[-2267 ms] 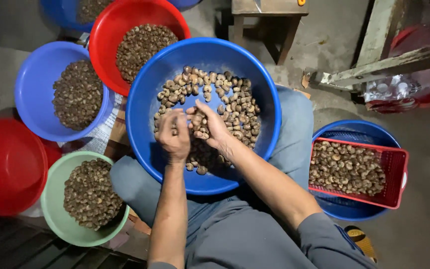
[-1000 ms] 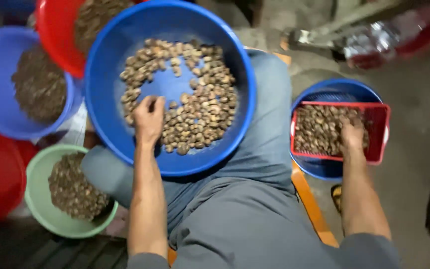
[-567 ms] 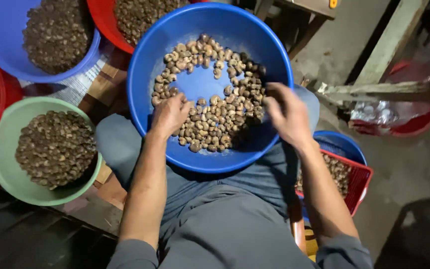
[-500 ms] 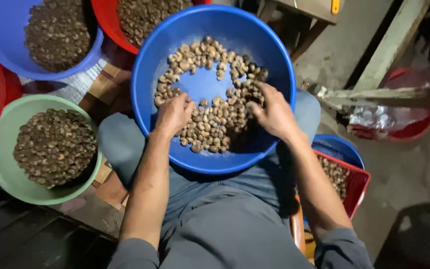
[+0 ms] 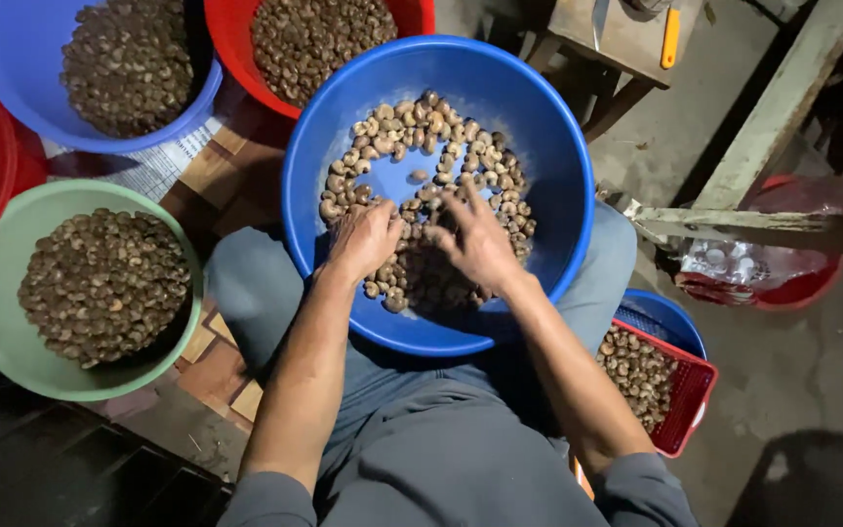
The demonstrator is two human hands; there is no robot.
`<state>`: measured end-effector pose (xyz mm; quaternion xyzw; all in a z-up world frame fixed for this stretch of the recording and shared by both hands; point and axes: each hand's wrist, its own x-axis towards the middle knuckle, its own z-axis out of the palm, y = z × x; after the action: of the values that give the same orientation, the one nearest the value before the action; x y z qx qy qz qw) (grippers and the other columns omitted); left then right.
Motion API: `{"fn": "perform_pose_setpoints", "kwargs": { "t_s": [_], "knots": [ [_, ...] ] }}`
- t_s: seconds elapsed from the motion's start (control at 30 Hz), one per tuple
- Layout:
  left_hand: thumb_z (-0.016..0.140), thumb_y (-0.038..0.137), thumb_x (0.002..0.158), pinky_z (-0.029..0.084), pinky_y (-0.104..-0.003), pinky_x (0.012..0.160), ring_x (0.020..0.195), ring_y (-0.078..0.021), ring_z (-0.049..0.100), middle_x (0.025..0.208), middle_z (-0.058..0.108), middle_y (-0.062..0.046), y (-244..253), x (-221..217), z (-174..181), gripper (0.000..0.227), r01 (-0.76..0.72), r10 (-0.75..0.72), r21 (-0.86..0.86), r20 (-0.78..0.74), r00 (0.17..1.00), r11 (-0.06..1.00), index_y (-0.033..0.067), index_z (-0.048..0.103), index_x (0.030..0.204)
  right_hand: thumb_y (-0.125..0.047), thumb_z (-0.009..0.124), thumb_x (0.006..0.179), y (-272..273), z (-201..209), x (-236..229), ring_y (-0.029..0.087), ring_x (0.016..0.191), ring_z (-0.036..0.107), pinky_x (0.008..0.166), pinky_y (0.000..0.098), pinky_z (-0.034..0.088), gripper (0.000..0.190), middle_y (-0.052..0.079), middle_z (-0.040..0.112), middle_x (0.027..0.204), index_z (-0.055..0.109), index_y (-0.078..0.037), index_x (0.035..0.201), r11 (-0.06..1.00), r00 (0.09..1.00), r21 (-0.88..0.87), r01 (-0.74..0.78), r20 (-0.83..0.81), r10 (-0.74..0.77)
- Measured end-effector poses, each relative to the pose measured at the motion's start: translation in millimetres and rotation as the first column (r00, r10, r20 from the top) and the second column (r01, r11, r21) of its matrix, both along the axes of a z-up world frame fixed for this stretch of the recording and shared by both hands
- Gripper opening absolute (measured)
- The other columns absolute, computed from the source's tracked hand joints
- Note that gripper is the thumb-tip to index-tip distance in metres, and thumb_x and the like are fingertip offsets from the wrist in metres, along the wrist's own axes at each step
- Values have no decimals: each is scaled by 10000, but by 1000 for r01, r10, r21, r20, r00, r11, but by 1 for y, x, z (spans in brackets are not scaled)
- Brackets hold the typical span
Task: Sort raw cashews by hand, transferring selected ones from a blue bowl to a smaller red basket.
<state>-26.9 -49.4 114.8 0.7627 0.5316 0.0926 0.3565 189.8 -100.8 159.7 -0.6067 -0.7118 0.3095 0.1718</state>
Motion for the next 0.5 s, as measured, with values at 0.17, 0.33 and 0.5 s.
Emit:
{"fn": "perform_pose_setpoints", "kwargs": {
  "t_s": [0.17,0.33,0.5],
  "knots": [
    [574,222,993,556,-614,774,913,-499,711,965,733,-269,1,1,-16,235,15,-15,-19,0,1000,1000,22,670,1069,-457,636,991,19,-73,55,428,1107,674,909,573,547,422,144,661,1228,597,-206,1329,996,966,-3,89,245,-86],
    [548,225,1021,556,-614,785,928,-500,705,969,721,-276,2,-1,-21,237,29,-28,-42,26,999,999,16,646,1076,-455,687,900,1,-106,52,330,1016,732,873,515,579,334,12,741,1045,605,-294,1181,977,939,-186,100,341,-32],
    [529,145,1028,557,-626,802,939,-532,692,980,713,-306,6,13,-17,230,10,-6,-36,109,994,999,-32,650,1112,-481,691,863,-2,-103,36,425,976,739,850,590,562,470,126,743,1062,550,-256,1251,967,932,-252,38,358,57]
  ]
}}
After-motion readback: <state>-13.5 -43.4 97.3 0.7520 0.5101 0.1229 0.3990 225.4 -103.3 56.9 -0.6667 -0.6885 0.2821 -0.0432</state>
